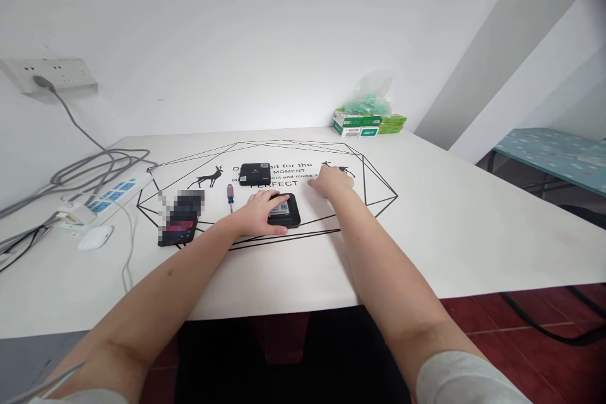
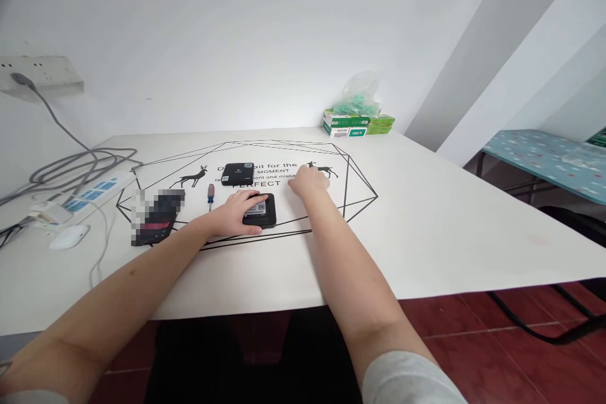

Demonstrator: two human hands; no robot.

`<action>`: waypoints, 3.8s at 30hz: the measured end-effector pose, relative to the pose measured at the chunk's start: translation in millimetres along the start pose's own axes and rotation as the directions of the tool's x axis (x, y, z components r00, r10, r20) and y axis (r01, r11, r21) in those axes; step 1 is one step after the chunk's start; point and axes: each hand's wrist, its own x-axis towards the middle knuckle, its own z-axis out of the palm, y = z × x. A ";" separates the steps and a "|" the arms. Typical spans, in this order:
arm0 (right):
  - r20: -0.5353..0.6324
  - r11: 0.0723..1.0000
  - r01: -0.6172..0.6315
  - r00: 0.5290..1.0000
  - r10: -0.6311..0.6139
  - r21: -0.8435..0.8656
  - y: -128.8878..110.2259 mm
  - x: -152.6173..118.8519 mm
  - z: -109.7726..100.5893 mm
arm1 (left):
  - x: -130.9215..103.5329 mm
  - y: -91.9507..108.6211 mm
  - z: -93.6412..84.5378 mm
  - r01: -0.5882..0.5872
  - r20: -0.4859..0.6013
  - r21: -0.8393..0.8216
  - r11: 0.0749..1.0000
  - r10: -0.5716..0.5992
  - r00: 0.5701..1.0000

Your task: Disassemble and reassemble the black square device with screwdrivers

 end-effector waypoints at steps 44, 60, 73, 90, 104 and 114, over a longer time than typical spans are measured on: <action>-0.662 0.476 0.827 0.538 -0.522 0.298 -28.5 -21.4 32.1 | -2.7 12.0 -7.3 0.069 0.018 0.045 0.997 -0.070 0.997; -0.672 0.465 0.841 0.514 -0.533 0.275 -29.0 -21.6 37.8 | -3.2 13.9 -8.3 0.078 0.035 0.059 0.995 -0.081 0.996; -0.741 0.324 0.864 0.500 -0.449 0.386 -34.7 -22.7 39.5 | -3.0 12.7 -7.3 0.079 0.026 0.049 0.996 -0.080 0.996; -0.595 0.151 0.657 0.740 -0.313 0.738 -48.0 -37.6 49.9 | -4.2 13.5 -6.9 0.089 0.034 0.047 0.995 -0.091 0.995; -0.804 0.305 0.820 0.554 -0.215 0.484 -46.4 -43.4 46.6 | -3.7 13.1 -7.8 0.085 0.037 0.032 0.996 -0.087 0.996; -0.751 0.289 0.763 0.636 -0.174 0.579 -52.5 -44.0 49.1 | -5.5 18.9 -12.6 0.092 0.057 0.031 0.995 -0.094 0.994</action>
